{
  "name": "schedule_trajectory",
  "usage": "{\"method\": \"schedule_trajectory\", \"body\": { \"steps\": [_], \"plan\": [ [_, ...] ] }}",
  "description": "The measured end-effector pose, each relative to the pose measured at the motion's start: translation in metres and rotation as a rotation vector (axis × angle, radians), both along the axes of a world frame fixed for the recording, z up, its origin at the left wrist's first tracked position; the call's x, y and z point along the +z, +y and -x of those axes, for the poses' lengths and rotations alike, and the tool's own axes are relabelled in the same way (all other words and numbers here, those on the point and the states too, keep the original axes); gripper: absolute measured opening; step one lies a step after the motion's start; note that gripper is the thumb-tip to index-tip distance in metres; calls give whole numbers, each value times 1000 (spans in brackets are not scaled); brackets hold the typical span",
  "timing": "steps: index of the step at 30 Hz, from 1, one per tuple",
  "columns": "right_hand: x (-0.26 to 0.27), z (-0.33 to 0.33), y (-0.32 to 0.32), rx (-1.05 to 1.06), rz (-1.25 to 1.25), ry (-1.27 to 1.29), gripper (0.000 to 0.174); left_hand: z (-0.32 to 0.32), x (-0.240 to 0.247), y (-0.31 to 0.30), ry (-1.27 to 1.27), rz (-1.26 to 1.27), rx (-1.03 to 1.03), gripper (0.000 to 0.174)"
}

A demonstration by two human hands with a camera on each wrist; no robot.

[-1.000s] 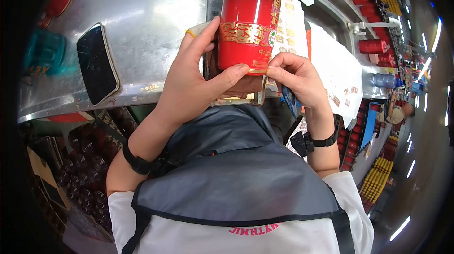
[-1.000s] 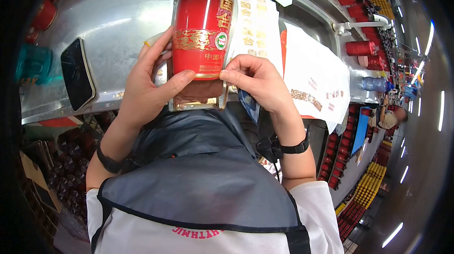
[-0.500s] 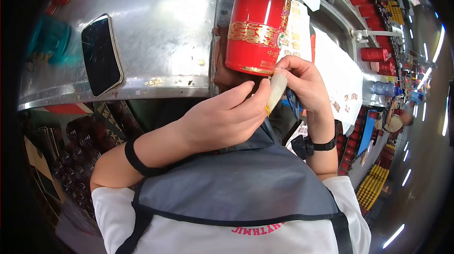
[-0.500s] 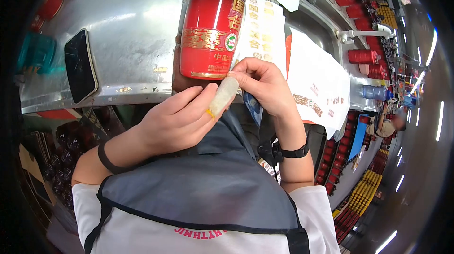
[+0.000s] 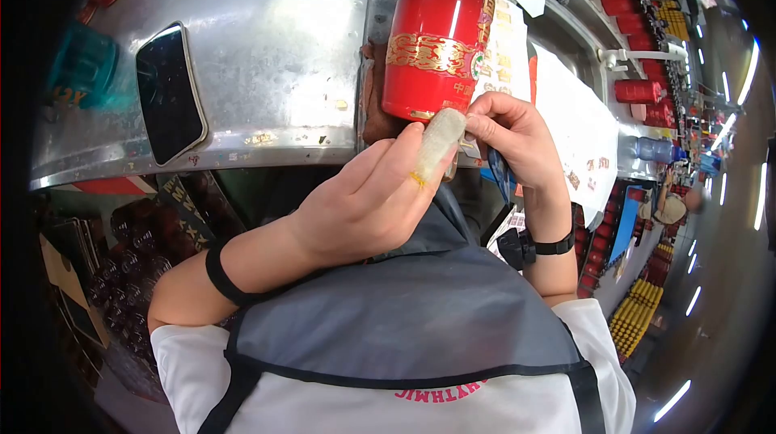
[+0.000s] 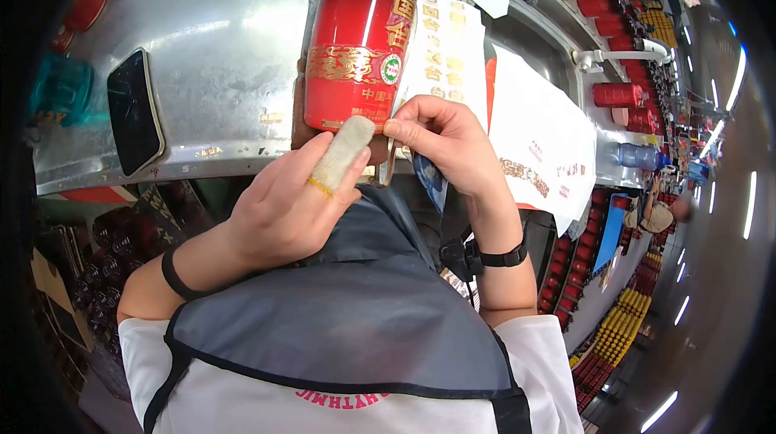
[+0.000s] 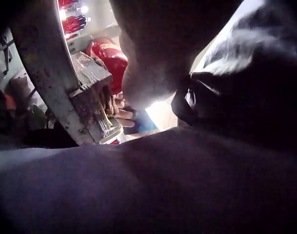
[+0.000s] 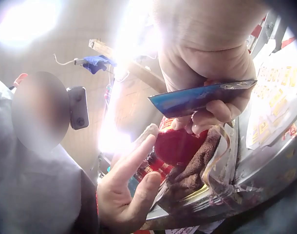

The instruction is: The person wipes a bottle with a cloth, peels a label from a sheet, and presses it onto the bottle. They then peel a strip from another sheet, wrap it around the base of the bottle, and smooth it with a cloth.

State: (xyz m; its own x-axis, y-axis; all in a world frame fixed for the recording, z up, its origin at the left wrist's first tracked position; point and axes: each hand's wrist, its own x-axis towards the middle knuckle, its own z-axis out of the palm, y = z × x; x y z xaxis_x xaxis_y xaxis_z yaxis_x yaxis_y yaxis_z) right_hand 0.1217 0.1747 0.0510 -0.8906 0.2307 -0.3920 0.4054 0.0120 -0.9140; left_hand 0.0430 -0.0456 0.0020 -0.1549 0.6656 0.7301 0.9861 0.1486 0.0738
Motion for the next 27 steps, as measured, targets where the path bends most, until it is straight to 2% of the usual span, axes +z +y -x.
{"method": "schedule_trajectory", "body": {
  "steps": [2,6,13,15,16,17,20,21,23,27],
  "plan": [
    [0,0,0,-14,1,-17,13,2,3,-6,-4,89,-23,35],
    [-1,0,1,-28,10,-27,13,6,5,-17,-39,112,-1,40],
    [-5,-2,2,-18,-28,-27,14,20,3,-26,-275,163,19,62],
    [-5,-2,1,-24,-30,-27,15,28,12,-26,-508,148,9,61],
    [-6,-2,1,-30,-26,-36,15,33,12,-21,-612,95,-1,66],
    [-7,-2,1,-32,-22,-45,15,38,11,-17,-610,92,3,66],
    [-7,-2,1,-28,-29,-41,14,52,5,-5,-886,-22,-99,67],
    [-6,-2,2,-23,-32,-40,14,53,0,-1,-885,-27,-95,67],
    [-7,-2,2,-29,-13,-39,13,50,-7,7,-1115,-100,-178,70],
    [-9,-1,2,-26,-10,-35,13,46,-11,12,-1226,-133,-189,72]
  ]
}}
